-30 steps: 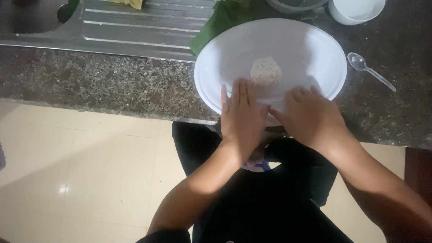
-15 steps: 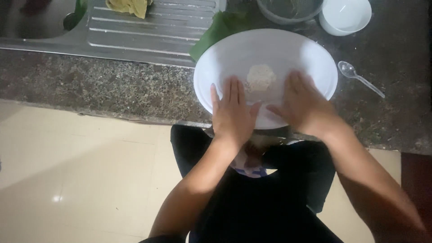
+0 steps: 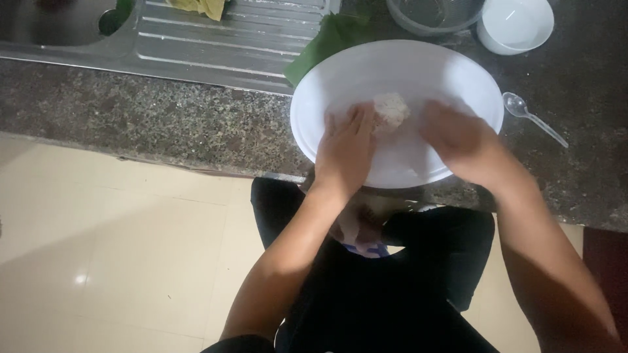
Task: Shaping a portion of rice into a ball using hands on a plate
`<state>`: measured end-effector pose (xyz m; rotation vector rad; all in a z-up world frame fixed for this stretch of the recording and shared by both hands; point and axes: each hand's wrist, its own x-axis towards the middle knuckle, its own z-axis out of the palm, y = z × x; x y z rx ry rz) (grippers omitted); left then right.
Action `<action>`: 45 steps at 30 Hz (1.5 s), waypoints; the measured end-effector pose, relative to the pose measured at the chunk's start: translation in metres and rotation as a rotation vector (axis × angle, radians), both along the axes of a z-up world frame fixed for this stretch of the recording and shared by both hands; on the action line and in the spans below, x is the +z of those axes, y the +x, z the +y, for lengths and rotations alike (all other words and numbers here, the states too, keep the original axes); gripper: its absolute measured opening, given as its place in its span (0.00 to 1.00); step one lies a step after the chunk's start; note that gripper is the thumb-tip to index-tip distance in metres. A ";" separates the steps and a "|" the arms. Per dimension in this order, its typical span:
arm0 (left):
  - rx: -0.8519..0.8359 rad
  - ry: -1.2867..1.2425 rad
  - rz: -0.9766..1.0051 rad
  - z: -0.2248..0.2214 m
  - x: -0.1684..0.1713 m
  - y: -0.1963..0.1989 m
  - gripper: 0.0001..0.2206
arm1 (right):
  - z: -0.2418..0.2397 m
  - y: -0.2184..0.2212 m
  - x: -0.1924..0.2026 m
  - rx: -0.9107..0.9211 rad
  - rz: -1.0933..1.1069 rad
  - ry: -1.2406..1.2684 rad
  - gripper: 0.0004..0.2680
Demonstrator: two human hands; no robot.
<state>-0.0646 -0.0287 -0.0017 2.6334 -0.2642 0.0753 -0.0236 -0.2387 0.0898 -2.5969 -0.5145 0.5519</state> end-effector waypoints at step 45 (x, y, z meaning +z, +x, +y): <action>-0.256 -0.198 0.049 0.049 0.039 0.035 0.12 | 0.013 0.040 -0.022 0.196 -0.183 0.012 0.23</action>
